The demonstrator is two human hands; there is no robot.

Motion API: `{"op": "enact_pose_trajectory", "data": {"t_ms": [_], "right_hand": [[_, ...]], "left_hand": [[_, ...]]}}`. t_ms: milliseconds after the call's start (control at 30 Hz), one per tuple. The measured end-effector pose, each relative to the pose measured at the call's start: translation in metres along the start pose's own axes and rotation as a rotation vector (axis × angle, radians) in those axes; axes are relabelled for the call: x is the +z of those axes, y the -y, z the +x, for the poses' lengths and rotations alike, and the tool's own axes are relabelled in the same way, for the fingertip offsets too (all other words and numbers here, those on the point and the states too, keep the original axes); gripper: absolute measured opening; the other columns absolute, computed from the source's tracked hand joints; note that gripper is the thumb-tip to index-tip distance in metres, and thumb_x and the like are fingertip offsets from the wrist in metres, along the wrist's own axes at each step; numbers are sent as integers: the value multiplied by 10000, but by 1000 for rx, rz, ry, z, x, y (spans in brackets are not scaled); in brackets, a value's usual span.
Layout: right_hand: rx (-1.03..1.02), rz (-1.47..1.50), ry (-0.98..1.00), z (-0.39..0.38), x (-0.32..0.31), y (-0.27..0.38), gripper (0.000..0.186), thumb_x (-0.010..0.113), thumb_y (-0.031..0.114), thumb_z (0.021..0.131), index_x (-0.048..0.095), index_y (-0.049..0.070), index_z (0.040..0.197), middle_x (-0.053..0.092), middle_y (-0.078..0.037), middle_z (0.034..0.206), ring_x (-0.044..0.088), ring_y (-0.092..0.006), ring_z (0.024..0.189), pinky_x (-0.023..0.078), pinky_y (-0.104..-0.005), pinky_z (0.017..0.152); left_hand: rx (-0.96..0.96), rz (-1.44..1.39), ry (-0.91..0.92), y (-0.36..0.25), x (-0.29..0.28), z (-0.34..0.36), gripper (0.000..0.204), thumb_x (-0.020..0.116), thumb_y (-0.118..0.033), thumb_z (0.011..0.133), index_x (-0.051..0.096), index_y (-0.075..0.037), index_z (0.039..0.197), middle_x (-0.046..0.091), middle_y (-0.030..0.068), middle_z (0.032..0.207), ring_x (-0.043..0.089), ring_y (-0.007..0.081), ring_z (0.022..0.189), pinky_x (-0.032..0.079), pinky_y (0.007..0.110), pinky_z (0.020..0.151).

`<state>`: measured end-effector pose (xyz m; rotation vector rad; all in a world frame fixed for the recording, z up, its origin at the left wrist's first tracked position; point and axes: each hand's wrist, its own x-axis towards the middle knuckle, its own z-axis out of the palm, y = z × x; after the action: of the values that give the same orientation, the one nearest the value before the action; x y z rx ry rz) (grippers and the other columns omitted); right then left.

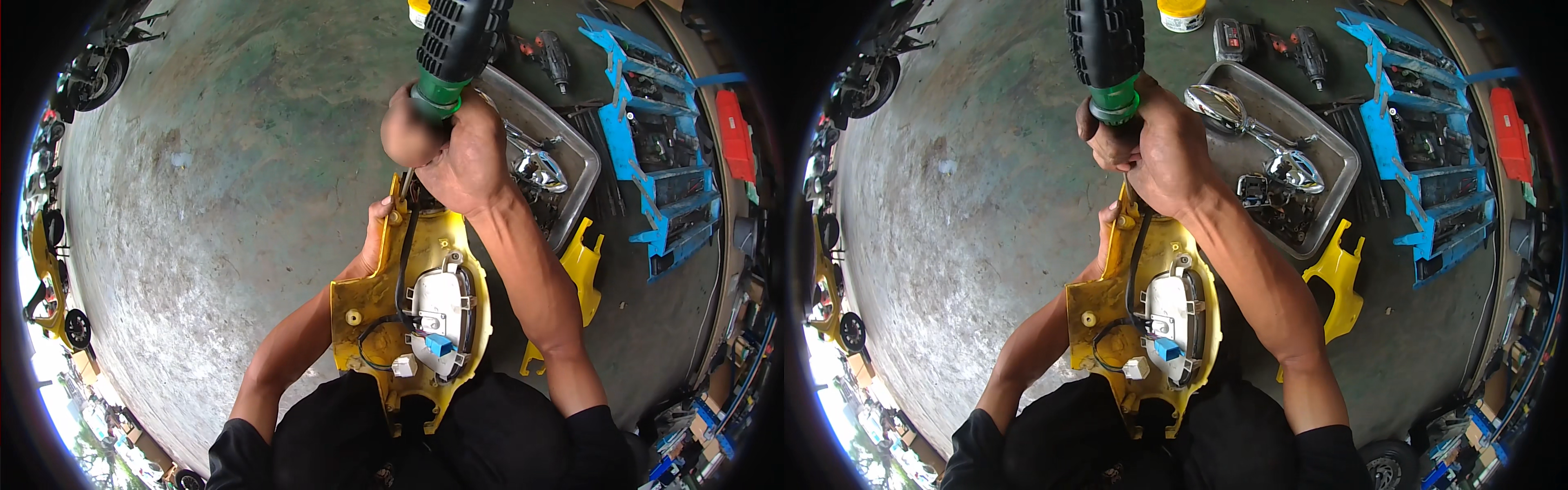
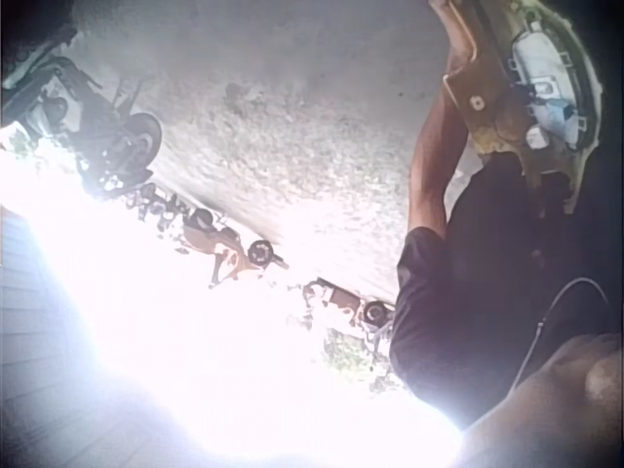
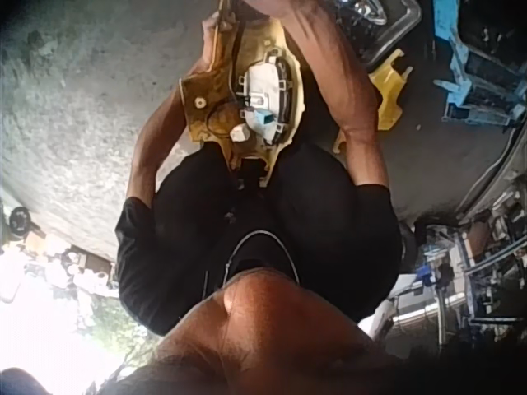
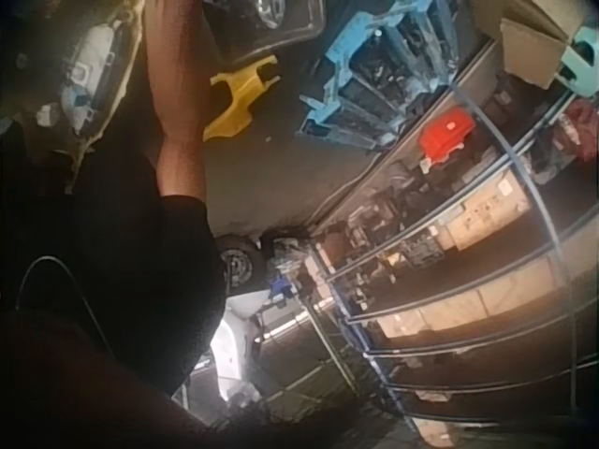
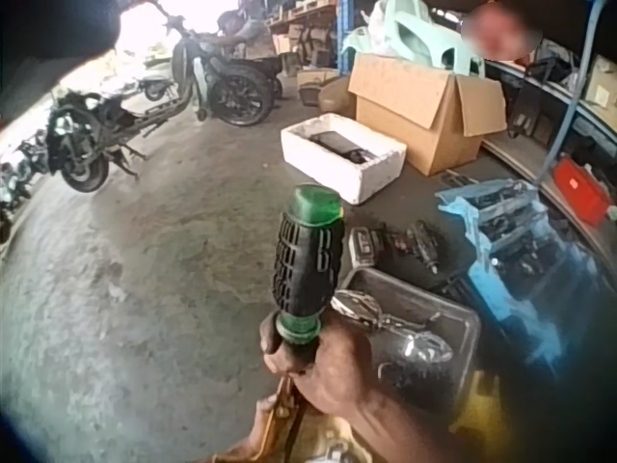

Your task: The person uses a screwdriver to remove screws from a motorcycle fairing and detaches the instrument cluster by hand.

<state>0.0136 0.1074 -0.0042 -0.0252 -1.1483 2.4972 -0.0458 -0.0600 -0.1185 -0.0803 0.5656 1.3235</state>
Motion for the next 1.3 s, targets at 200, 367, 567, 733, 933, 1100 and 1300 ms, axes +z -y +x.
{"op": "enact_pose_trajectory", "data": {"t_ms": [200,367,567,733,933,1100,1300], "right_hand": [[-74,-2,-194,8,16,-9,600,317,584,1001,523,67,775,368,38,586,271,-68,516,265,-245,531],[-63,-36,-206,12,10,-7,704,240,701,950,484,79,730,222,45,547,215,-84,507,249,-261,531],[-31,-63,-207,6,14,-6,783,194,721,939,437,73,573,285,17,491,250,-113,475,243,-272,514],[41,-127,-90,5,12,-7,829,125,755,915,414,73,544,288,12,487,261,-120,469,245,-279,512],[28,-147,30,4,8,-5,799,156,698,955,513,50,653,355,-2,506,307,-125,489,264,-269,534],[-43,-136,-244,4,27,1,561,338,582,992,521,74,1145,580,-87,809,515,-135,697,380,-271,647],[-193,17,-275,3,16,1,291,528,331,997,509,104,1179,614,-98,951,578,-156,773,434,-304,687]], "left_hand": [[-7,30,-102,2,20,2,808,503,-664,809,522,-16,1291,615,194,1180,631,297,989,502,422,899],[-22,86,-102,4,17,3,785,514,-640,811,523,-15,1286,619,192,1176,635,302,993,505,423,901],[-15,92,-101,1,22,1,809,493,-659,811,523,-3,1283,628,195,1156,639,300,1007,505,421,908],[-13,54,-121,2,28,-3,799,488,-648,818,513,-12,1301,624,187,1172,632,284,1012,501,414,908],[-24,35,-65,4,21,1,809,510,-658,807,517,-15,1297,624,183,1171,635,291,1020,502,420,912],[-27,87,-79,0,24,-2,852,514,-686,785,537,14,1269,628,205,1163,641,313,1000,507,426,906],[-6,124,-56,-1,28,-2,859,504,-685,783,531,15,1279,618,212,1185,635,323,1012,499,426,920]]}}
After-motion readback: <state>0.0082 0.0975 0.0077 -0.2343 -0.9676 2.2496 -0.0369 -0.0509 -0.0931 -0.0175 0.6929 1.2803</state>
